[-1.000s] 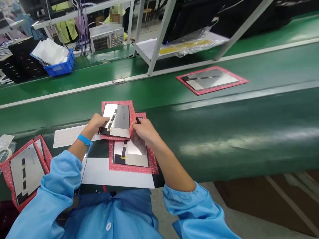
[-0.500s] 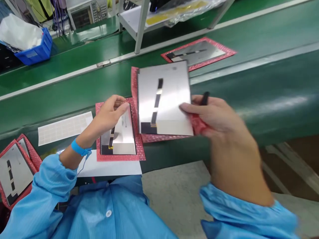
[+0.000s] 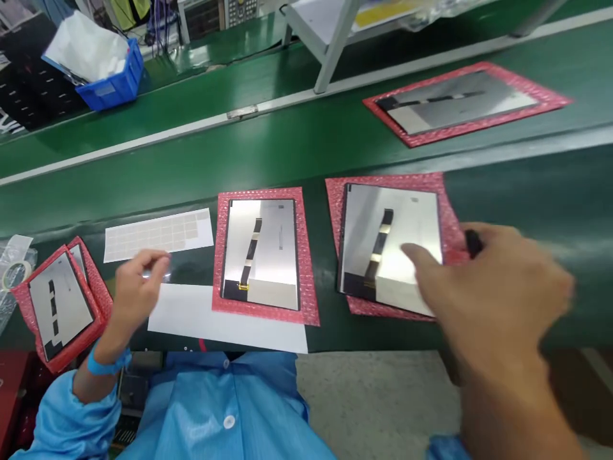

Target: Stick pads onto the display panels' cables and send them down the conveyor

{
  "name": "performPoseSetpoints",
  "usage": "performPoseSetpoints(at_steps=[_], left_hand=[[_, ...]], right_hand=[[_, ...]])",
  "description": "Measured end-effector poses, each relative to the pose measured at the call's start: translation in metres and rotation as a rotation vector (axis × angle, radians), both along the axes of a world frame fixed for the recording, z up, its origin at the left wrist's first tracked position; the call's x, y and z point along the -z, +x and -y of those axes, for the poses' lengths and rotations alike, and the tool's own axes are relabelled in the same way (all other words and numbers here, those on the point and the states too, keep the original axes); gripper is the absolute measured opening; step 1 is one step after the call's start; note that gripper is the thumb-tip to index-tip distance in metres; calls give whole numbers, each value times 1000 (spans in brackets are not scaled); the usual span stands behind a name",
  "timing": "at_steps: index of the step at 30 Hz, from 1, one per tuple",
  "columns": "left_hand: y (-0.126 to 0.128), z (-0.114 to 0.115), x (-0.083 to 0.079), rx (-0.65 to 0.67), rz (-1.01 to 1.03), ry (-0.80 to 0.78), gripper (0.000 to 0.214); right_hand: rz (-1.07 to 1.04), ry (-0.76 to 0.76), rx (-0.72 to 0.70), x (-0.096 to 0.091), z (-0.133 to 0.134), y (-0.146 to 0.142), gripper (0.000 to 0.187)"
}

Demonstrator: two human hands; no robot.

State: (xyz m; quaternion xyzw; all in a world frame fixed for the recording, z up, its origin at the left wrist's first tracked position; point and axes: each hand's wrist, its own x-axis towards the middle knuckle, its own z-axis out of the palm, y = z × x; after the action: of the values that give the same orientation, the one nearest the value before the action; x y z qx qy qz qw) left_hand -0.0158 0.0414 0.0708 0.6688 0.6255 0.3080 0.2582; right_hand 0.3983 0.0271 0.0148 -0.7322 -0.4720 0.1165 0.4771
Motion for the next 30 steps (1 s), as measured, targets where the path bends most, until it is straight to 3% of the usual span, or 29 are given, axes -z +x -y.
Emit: performPoseSetpoints(at_steps=[1,2,5,7,9,11,14,17,20,25,28,30], left_hand=[[12,12,0,70,41,-20,20],[25,22,1,155,90,-45,20],[54,44,2,379,214,-103,17],[55,47,3,407,216,-73,20],[45,43,5,409,163,-1,25],[30,34,7,447,121,56,24],[12,23,6,469,84,107,24],[-1,14,7,408,-21,174,26],[-15,-6,17,406,-83,244,25],[-37,-56,61,300,-169,249,27],[-38,-69,85,271,-232,172,32],[-32,-70,92,263,-249,131,34]], right_hand=[[-197,-4,48,-14,5,-34,43],[-456,-1,-40,-26,11,-71,34],[-656,33,-232,-46,26,-175,54],[-1023,152,-335,-46,26,-223,48],[-1222,236,-410,-44,20,-248,42],[-1243,284,-434,-42,12,-259,40],[-1028,294,-460,-42,2,-259,38],[-761,109,-583,-41,-10,-246,33],[-697,-129,-683,-35,-31,-226,33],[-713,-61,-351,-8,-82,-216,33],[-714,-76,-311,12,-104,-227,32],[-685,-90,-301,24,-111,-233,29]])
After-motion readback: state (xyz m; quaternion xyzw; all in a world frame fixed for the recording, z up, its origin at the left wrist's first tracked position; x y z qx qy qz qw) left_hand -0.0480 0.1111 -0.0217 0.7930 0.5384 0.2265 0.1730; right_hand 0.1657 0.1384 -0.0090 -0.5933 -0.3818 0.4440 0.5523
